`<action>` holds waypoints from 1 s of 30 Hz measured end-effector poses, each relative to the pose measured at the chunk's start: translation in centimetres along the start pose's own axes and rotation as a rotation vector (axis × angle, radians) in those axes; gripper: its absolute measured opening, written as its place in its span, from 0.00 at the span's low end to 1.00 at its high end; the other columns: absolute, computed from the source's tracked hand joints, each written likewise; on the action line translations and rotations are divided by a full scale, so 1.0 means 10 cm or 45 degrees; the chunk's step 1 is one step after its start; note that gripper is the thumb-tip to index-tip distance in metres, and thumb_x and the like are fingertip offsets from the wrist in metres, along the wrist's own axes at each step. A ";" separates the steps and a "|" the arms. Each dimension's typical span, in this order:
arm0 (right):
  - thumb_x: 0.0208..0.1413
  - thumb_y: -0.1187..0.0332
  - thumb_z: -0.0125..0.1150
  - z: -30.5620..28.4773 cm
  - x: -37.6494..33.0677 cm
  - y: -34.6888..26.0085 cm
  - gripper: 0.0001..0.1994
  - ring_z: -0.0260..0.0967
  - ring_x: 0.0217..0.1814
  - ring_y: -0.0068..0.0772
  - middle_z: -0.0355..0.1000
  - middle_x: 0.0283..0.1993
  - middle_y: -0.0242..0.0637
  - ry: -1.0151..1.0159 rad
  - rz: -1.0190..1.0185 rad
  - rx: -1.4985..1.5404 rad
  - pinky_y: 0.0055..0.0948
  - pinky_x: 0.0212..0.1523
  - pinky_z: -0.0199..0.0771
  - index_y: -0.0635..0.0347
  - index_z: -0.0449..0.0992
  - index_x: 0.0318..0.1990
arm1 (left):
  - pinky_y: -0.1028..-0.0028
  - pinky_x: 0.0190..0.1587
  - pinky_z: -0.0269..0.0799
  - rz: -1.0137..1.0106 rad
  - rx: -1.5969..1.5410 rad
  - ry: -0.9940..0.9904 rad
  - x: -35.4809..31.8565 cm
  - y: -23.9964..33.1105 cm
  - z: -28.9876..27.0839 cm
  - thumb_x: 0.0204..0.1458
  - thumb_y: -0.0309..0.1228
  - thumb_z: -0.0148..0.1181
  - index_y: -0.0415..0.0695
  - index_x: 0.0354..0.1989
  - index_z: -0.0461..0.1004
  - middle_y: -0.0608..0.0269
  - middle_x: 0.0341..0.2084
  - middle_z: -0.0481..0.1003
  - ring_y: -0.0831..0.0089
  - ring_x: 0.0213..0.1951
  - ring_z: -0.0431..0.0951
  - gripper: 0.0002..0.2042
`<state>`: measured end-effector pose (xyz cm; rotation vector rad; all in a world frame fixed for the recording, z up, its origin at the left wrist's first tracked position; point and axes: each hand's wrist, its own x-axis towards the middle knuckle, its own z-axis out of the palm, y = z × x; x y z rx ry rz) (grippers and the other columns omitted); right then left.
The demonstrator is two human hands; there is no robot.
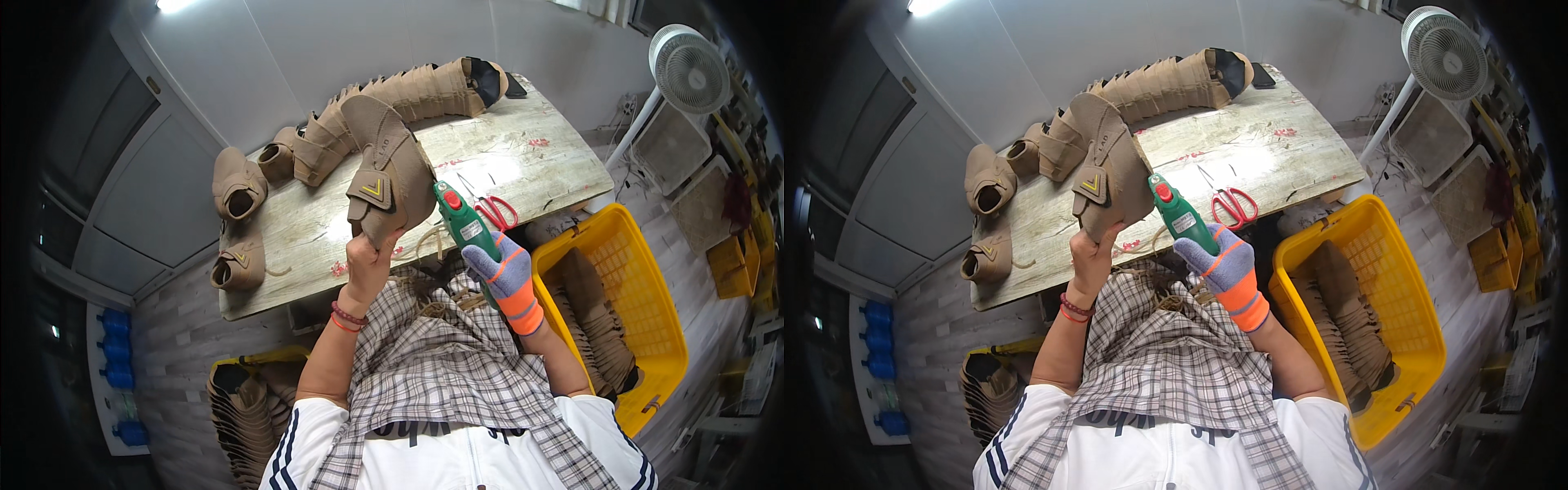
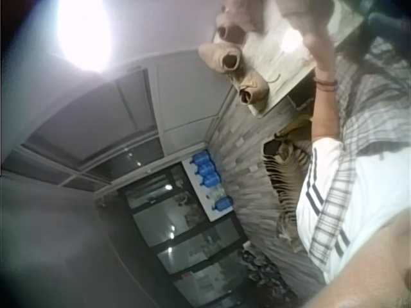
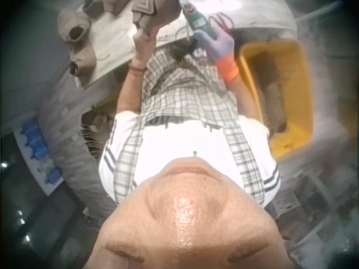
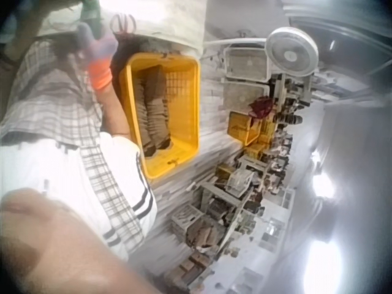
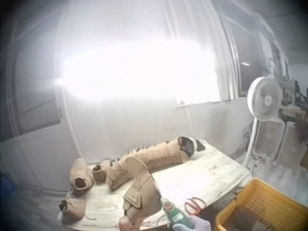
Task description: The person uses a rotary cutting tool to trim the edges of brown shoe uppers and then uses scissors to cut the interior lining. The person handles the shoe uppers one at a time, rotating them to access different edges, and places the trimmed pieces on the table.
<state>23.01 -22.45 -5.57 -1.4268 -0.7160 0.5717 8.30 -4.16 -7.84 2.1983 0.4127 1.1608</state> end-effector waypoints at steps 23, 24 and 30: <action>0.51 0.59 0.71 -0.48 0.03 0.37 0.19 0.66 0.24 0.15 0.72 0.25 0.30 0.086 -0.090 -0.310 0.19 0.25 0.66 0.65 0.75 0.41 | 0.59 0.56 0.71 -0.718 -1.614 -0.155 0.30 0.14 -0.78 0.59 0.28 0.52 0.32 0.56 0.65 0.52 0.51 0.73 0.60 0.53 0.74 0.18; 0.43 0.53 0.75 -0.45 -0.03 0.39 0.24 0.71 0.25 0.19 0.76 0.25 0.34 0.096 -0.078 -0.384 0.23 0.29 0.73 0.63 0.77 0.41 | 0.58 0.56 0.71 -0.863 -1.752 -0.051 0.33 -0.05 -0.90 0.59 0.28 0.51 0.31 0.54 0.66 0.50 0.50 0.73 0.59 0.52 0.75 0.17; 0.36 0.48 0.76 -0.40 -0.17 0.57 0.30 0.75 0.23 0.38 0.76 0.24 0.43 0.070 -0.567 -0.834 0.30 0.25 0.74 0.63 0.77 0.41 | 0.55 0.59 0.69 -1.224 -2.337 0.035 0.32 -0.54 -1.06 0.61 0.26 0.45 0.28 0.51 0.66 0.41 0.50 0.72 0.53 0.53 0.74 0.15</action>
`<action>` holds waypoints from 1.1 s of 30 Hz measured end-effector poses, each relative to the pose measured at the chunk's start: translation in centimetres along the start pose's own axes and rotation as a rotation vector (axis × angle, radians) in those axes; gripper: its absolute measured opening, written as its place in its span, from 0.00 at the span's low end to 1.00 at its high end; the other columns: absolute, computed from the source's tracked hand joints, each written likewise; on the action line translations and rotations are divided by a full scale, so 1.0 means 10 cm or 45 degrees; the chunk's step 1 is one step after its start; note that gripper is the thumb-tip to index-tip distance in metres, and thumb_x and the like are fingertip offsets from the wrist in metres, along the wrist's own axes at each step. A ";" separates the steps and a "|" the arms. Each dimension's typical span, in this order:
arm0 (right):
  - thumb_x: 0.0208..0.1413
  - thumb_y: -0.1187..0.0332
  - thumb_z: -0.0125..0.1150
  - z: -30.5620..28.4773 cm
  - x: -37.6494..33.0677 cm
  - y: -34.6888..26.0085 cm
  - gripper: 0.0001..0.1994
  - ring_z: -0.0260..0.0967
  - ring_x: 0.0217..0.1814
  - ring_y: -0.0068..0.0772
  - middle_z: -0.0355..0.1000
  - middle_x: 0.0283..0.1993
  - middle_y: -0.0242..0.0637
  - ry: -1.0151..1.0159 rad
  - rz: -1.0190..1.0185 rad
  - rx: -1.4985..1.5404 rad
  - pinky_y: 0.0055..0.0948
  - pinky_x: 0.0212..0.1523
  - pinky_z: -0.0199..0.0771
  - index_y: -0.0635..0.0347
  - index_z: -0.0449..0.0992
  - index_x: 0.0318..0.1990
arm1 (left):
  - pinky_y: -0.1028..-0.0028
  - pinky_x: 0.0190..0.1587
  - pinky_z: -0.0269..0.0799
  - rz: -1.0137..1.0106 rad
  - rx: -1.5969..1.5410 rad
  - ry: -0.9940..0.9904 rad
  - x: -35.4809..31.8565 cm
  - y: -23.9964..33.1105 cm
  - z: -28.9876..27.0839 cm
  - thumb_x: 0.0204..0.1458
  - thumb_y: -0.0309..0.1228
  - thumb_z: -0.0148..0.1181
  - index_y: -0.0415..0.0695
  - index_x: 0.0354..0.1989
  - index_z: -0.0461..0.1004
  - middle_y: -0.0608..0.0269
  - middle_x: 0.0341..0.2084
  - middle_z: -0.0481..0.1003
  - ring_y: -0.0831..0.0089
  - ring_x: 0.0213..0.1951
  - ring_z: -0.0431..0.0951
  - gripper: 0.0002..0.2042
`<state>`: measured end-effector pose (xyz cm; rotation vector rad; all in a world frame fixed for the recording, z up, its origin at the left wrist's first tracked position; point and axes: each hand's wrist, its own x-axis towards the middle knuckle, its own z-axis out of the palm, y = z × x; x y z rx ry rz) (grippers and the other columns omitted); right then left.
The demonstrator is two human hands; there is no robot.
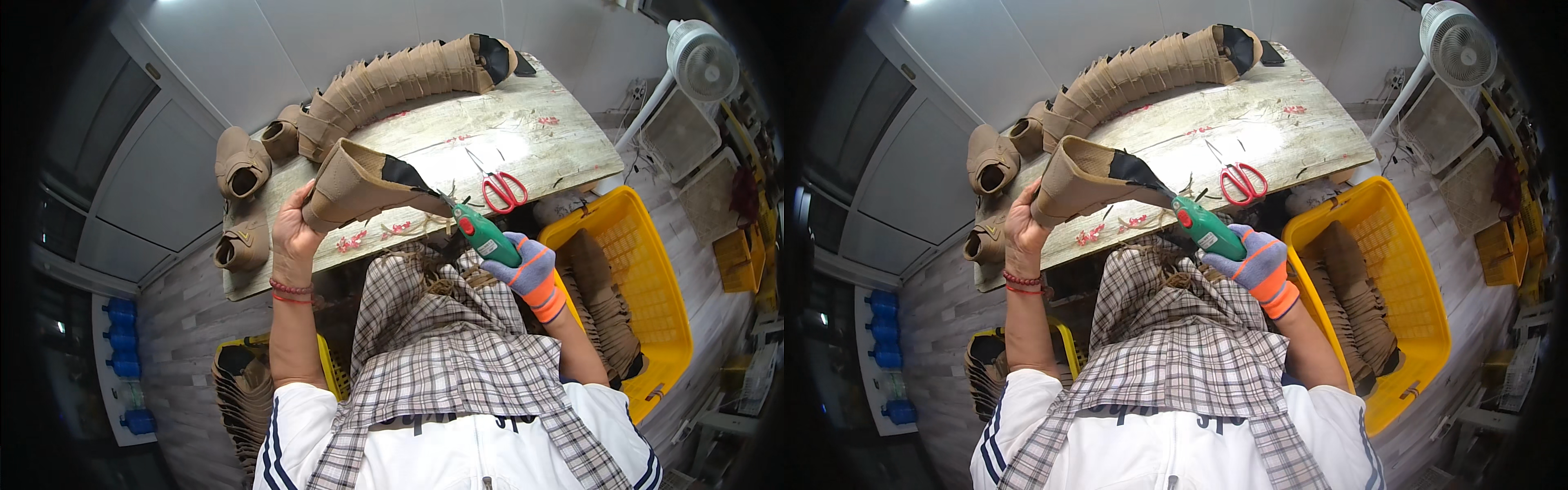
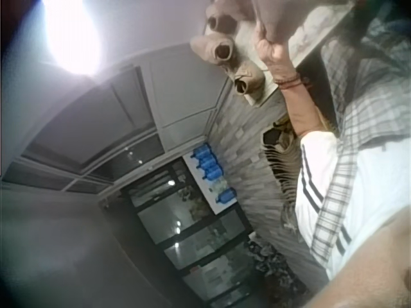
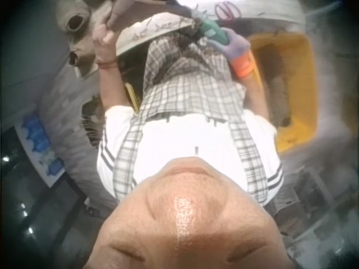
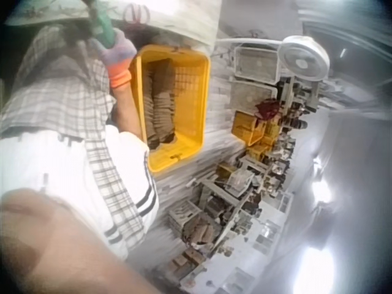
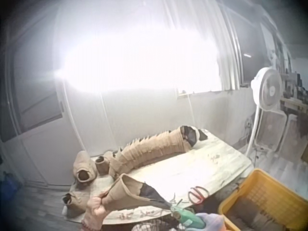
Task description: The person uses a rotary cutting tool to trim the edges of brown shoe uppers and then uses scissors to cut the interior lining. The person handles the shoe uppers one at a time, rotating them to access different edges, and places the trimmed pieces on the table.
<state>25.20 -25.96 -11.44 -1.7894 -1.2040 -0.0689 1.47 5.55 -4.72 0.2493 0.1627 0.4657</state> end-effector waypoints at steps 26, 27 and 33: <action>0.29 0.56 0.79 -0.16 0.21 -0.33 0.26 0.72 0.25 0.44 0.76 0.27 0.42 -0.129 -0.192 -0.010 0.33 0.28 0.72 0.58 0.79 0.39 | 0.54 0.57 0.70 -0.202 -0.143 0.144 0.18 -0.10 -0.16 0.60 0.25 0.43 0.25 0.49 0.66 0.36 0.48 0.72 0.50 0.51 0.74 0.14; 0.30 0.54 0.78 -0.17 0.22 -0.35 0.25 0.73 0.25 0.44 0.75 0.27 0.42 -0.127 -0.190 -0.008 0.33 0.27 0.73 0.57 0.80 0.37 | 0.54 0.58 0.70 -0.199 -0.132 0.121 0.20 -0.10 -0.19 0.61 0.25 0.43 0.25 0.51 0.65 0.36 0.49 0.71 0.50 0.52 0.74 0.15; 0.33 0.52 0.76 -0.17 0.26 -0.42 0.23 0.74 0.25 0.44 0.75 0.25 0.43 -0.129 -0.171 0.028 0.32 0.27 0.74 0.57 0.81 0.35 | 0.53 0.60 0.68 -0.125 -0.043 0.111 0.23 -0.19 -0.21 0.62 0.26 0.42 0.26 0.52 0.65 0.37 0.51 0.70 0.51 0.54 0.72 0.16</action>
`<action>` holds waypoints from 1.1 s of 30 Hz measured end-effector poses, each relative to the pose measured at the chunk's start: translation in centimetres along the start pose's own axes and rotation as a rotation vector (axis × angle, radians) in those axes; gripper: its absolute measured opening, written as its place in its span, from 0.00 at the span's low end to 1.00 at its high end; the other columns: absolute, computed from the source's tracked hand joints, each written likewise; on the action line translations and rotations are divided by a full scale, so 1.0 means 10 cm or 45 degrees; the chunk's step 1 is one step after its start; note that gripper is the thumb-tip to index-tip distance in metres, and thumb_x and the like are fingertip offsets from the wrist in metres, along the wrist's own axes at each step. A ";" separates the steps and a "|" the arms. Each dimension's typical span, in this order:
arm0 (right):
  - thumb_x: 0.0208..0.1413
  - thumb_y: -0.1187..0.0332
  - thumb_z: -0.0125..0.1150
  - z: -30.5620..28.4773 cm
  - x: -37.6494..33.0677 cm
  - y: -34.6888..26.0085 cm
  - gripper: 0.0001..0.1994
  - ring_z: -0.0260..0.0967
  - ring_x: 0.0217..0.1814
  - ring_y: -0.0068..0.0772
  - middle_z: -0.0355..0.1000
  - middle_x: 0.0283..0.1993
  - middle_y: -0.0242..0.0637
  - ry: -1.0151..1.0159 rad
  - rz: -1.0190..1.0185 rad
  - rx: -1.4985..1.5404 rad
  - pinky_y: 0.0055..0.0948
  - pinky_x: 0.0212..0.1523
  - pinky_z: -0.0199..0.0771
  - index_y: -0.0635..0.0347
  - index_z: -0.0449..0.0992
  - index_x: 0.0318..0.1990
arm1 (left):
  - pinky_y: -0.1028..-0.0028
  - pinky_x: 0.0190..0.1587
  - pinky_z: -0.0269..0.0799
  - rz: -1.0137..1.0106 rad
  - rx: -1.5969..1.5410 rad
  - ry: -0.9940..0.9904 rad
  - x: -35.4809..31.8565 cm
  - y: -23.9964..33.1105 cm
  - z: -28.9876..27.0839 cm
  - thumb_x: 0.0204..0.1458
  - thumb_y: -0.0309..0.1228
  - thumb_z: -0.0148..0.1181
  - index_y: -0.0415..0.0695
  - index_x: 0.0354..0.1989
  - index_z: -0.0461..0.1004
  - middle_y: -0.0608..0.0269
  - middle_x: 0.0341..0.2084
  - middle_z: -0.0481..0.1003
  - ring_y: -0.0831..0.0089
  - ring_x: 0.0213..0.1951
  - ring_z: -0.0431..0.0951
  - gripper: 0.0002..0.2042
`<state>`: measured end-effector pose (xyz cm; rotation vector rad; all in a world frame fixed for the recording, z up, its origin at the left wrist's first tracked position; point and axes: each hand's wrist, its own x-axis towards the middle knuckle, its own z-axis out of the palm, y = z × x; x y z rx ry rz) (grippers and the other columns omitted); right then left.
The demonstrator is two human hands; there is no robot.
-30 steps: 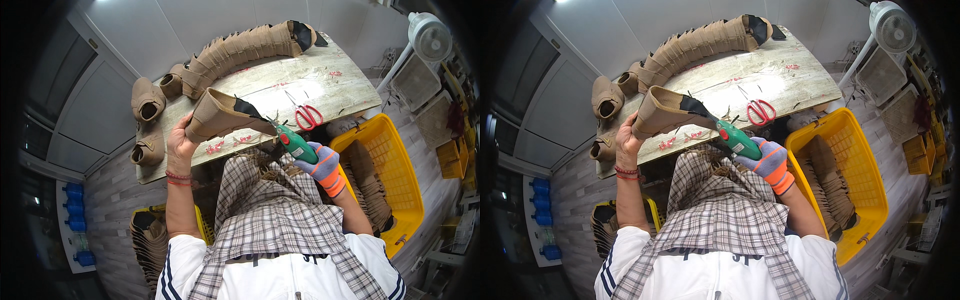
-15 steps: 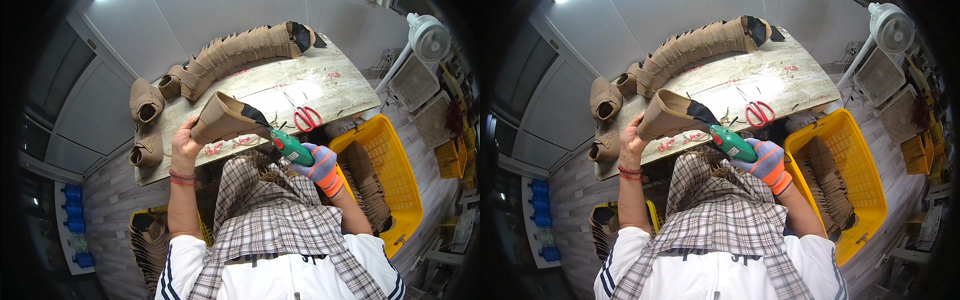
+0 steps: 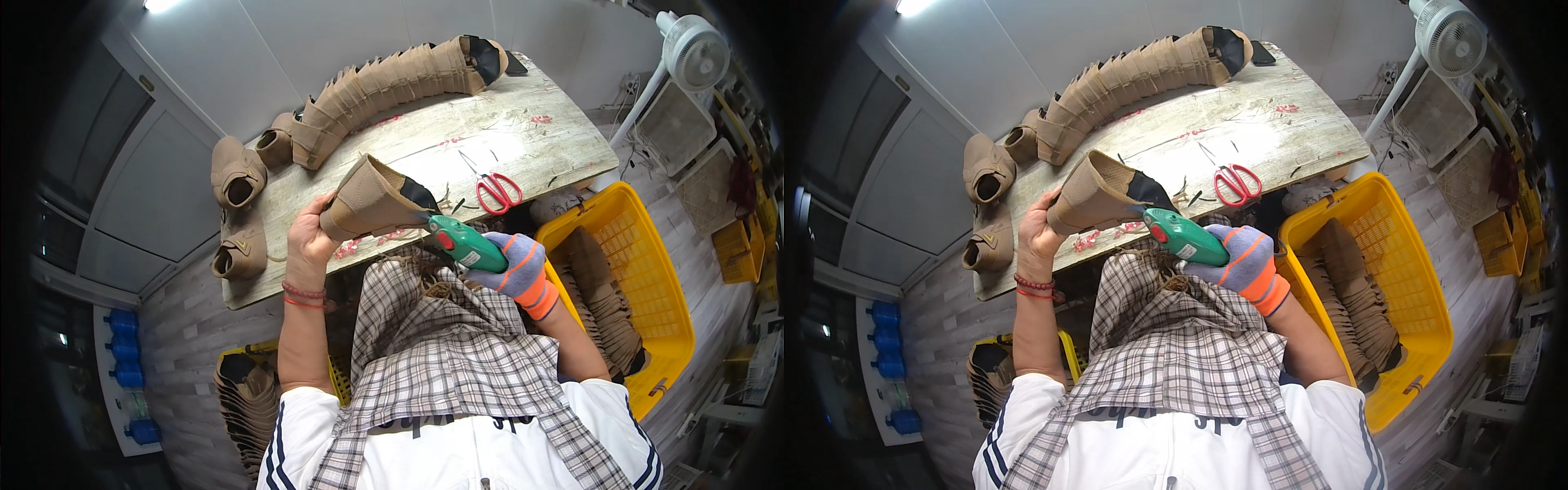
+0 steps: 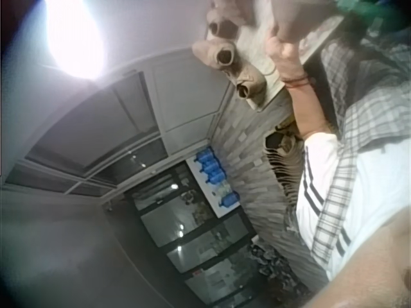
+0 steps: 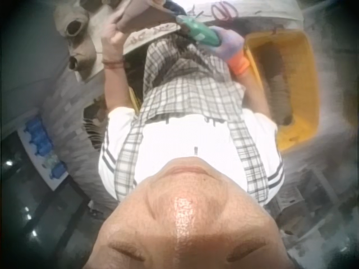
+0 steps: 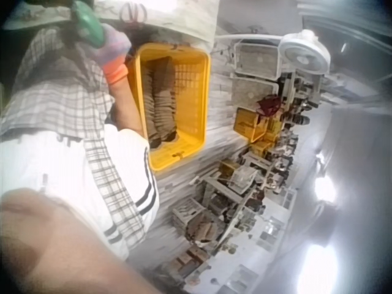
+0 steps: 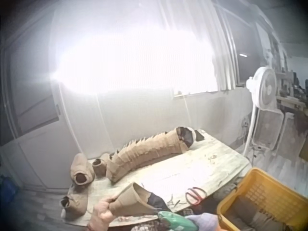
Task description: The person uses a rotary cutting tool to trim the edges of brown shoe uppers and then uses scissors to cut the interior lining. The person handles the shoe uppers one at a time, rotating them to access different edges, and places the trimmed pieces on the table.
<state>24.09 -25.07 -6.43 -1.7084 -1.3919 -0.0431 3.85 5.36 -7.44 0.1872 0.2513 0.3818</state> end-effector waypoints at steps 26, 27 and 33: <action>0.45 0.62 0.74 0.27 -0.06 0.21 0.21 0.71 0.29 0.17 0.76 0.29 0.34 0.129 0.481 0.576 0.21 0.31 0.72 0.66 0.76 0.42 | 0.73 0.45 0.71 1.732 2.215 0.300 -0.16 0.43 0.34 0.49 0.17 0.61 0.33 0.43 0.75 0.56 0.41 0.79 0.74 0.42 0.77 0.12; 0.46 0.63 0.74 0.26 -0.11 0.26 0.20 0.70 0.30 0.16 0.76 0.30 0.33 0.135 0.546 0.610 0.20 0.32 0.72 0.67 0.76 0.42 | 0.73 0.44 0.72 1.737 2.333 0.502 -0.10 0.72 0.39 0.48 0.17 0.62 0.33 0.43 0.75 0.54 0.39 0.79 0.70 0.41 0.78 0.12; 0.48 0.68 0.71 0.36 -0.15 0.35 0.18 0.69 0.33 0.15 0.75 0.33 0.30 0.078 0.711 0.745 0.19 0.34 0.71 0.68 0.74 0.44 | 0.62 0.59 0.63 1.860 3.101 0.844 0.33 2.23 0.55 0.44 0.20 0.60 0.35 0.48 0.73 0.50 0.52 0.70 0.53 0.57 0.65 0.18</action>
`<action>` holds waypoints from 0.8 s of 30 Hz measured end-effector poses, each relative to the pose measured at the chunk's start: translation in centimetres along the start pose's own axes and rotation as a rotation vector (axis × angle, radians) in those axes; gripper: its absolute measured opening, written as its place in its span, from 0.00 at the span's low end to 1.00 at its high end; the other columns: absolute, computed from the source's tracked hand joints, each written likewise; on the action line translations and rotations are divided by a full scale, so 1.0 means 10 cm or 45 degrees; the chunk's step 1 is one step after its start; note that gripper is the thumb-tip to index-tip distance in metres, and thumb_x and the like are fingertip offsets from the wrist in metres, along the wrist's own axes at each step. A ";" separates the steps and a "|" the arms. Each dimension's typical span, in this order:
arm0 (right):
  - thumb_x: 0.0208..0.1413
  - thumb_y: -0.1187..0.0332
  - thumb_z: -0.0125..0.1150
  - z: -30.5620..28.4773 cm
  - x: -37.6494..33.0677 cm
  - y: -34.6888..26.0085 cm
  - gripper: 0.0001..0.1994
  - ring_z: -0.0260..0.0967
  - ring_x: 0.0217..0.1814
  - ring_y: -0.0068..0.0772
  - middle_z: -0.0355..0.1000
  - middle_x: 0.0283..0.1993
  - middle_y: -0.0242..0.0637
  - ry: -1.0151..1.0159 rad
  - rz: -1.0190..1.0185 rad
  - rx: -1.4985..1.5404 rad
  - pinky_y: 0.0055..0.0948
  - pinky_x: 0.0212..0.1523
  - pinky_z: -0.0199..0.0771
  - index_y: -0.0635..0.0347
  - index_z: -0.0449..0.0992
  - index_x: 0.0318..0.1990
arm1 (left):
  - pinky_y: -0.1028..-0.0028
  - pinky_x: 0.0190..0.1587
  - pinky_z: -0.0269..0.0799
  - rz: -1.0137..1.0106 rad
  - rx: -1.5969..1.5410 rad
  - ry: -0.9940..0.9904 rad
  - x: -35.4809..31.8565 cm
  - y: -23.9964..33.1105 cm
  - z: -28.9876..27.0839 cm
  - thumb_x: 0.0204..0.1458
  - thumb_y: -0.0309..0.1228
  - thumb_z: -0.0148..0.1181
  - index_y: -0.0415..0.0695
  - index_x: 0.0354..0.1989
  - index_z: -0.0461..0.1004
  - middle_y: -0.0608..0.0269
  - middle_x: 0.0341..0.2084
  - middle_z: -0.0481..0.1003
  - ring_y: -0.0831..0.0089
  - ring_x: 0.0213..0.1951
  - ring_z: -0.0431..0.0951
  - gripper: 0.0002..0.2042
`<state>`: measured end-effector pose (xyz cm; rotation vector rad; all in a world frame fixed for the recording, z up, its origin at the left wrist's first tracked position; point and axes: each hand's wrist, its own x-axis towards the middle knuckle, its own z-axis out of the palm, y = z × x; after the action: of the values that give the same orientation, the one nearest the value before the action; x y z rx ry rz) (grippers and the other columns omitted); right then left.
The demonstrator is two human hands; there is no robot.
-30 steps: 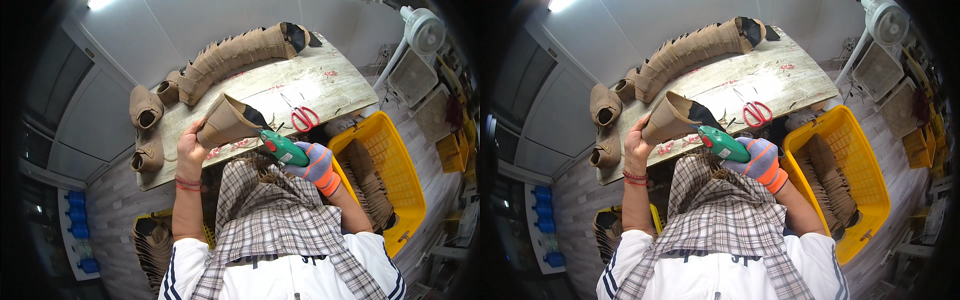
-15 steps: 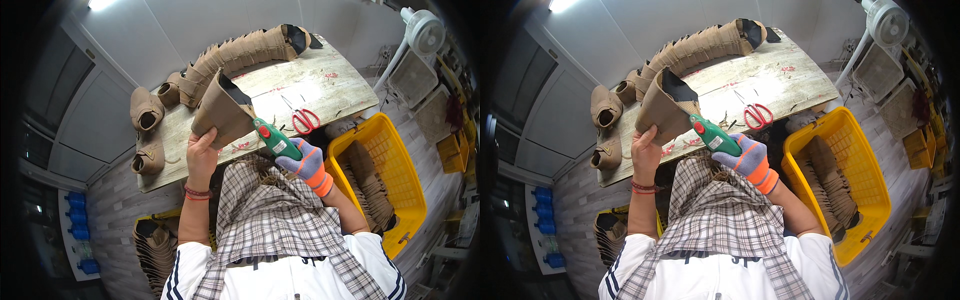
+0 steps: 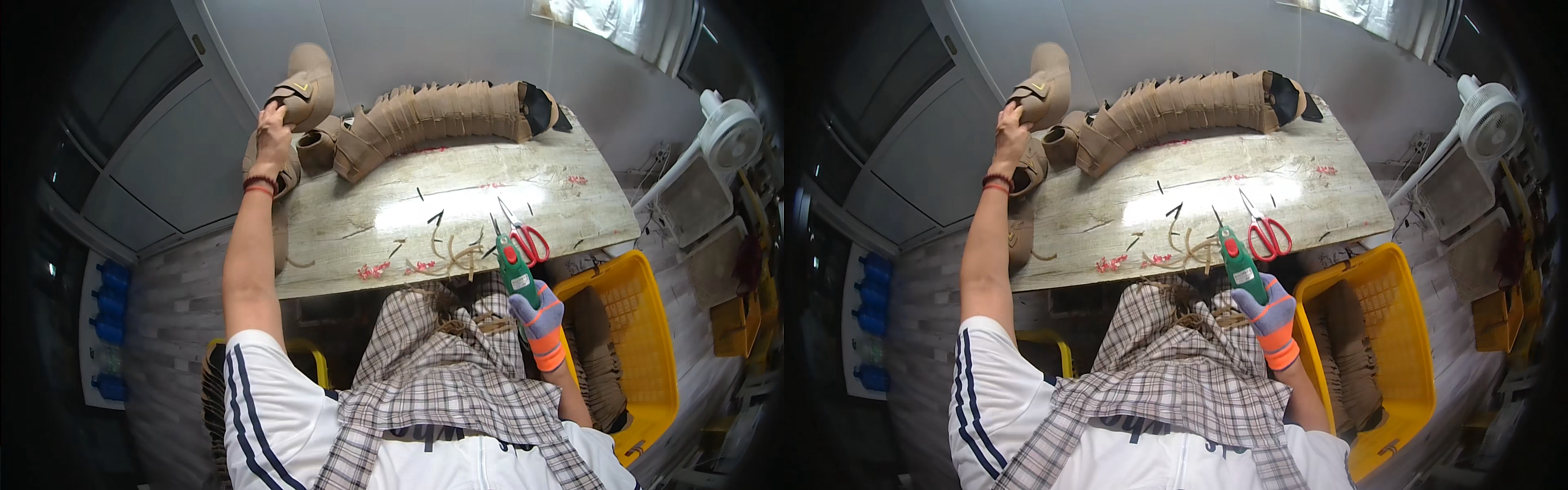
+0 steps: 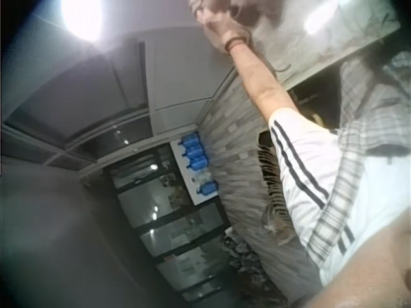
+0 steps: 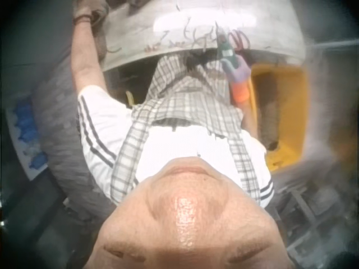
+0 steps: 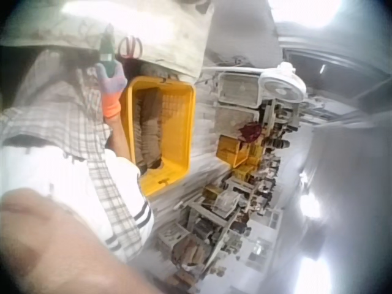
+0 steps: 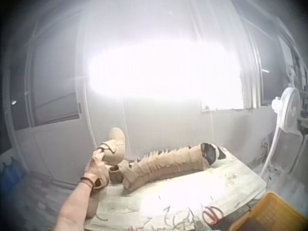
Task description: The person uses a rotary cutting tool to trim the edges of brown shoe uppers and then uses scissors to cut the interior lining. The person handles the shoe uppers one at a time, rotating them to access different edges, and places the trimmed pieces on the table.
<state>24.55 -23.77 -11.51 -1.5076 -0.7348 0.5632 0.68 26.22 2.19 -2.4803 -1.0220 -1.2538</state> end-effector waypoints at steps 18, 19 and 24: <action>0.52 0.69 0.68 0.07 0.06 0.14 0.12 0.68 0.27 0.14 0.73 0.29 0.29 -0.033 0.198 -0.006 0.17 0.27 0.67 0.65 0.74 0.39 | 0.73 0.38 0.60 -1.589 -1.635 -0.018 -1.34 0.33 2.05 0.36 0.40 0.78 0.44 0.41 0.75 0.69 0.39 0.76 0.79 0.38 0.69 0.25; 0.51 0.69 0.68 0.06 0.02 0.18 0.12 0.68 0.28 0.14 0.73 0.29 0.29 -0.014 0.223 -0.022 0.17 0.27 0.67 0.65 0.74 0.39 | 0.73 0.38 0.61 -1.469 -1.628 -0.001 -1.34 0.56 1.98 0.37 0.39 0.77 0.42 0.40 0.75 0.68 0.38 0.76 0.78 0.38 0.70 0.23; 0.51 0.69 0.69 0.17 -0.01 0.10 0.12 0.67 0.28 0.13 0.73 0.29 0.28 -0.054 0.239 0.043 0.16 0.28 0.67 0.66 0.74 0.40 | 0.78 0.32 0.65 -0.925 -1.191 0.005 -1.71 1.21 1.13 0.47 0.33 0.70 0.36 0.31 0.78 0.74 0.24 0.74 0.82 0.26 0.67 0.12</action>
<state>23.31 -22.69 -12.62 -1.5463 -0.6164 0.7476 8.82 13.72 -16.30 -2.7589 -1.7302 -2.3999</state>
